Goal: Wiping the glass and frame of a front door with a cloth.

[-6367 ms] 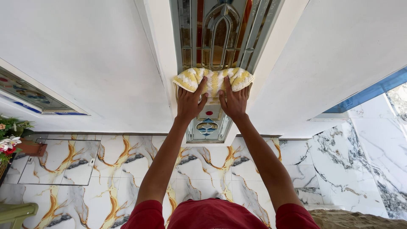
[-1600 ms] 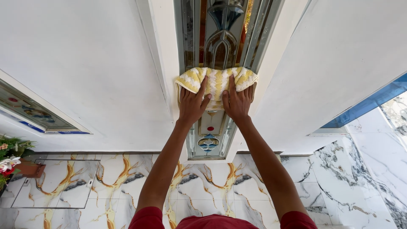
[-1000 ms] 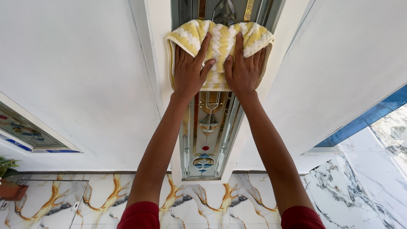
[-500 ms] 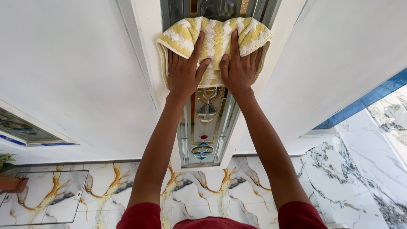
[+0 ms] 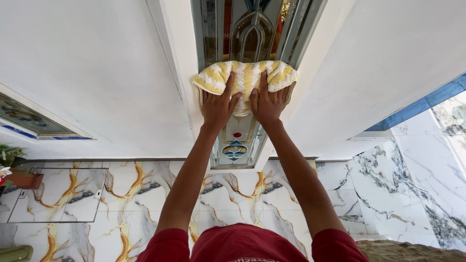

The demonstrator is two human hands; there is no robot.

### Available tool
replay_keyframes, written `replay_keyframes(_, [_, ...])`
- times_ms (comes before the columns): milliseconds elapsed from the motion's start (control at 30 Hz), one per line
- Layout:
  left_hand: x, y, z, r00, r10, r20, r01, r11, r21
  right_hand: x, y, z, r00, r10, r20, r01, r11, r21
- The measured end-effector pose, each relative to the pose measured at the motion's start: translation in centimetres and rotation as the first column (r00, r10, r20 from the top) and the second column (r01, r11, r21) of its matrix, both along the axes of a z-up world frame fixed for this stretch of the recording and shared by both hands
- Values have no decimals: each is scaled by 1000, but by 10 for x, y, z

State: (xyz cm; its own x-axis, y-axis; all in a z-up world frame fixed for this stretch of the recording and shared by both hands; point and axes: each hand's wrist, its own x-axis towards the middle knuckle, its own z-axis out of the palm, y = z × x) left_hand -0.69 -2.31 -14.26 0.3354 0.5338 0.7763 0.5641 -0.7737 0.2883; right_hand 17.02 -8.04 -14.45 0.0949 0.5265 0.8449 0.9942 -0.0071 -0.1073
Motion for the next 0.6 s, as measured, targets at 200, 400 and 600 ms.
replay_keyframes(200, [-11, -14, -26, 999, -32, -23, 31, 999, -33, -4, -14, -33, 1000, 19, -13, -19, 997, -76])
replay_keyframes(400, [-21, -29, -61, 997, -34, -66, 30, 997, -64, -5, -30, -75, 994, 81, -76, -93, 981, -170])
replay_keyframes(600, [-32, -48, -82, 995, -51, -86, 42, 994, -103, -13, -48, -100, 993, 86, -76, -101, 970, -221])
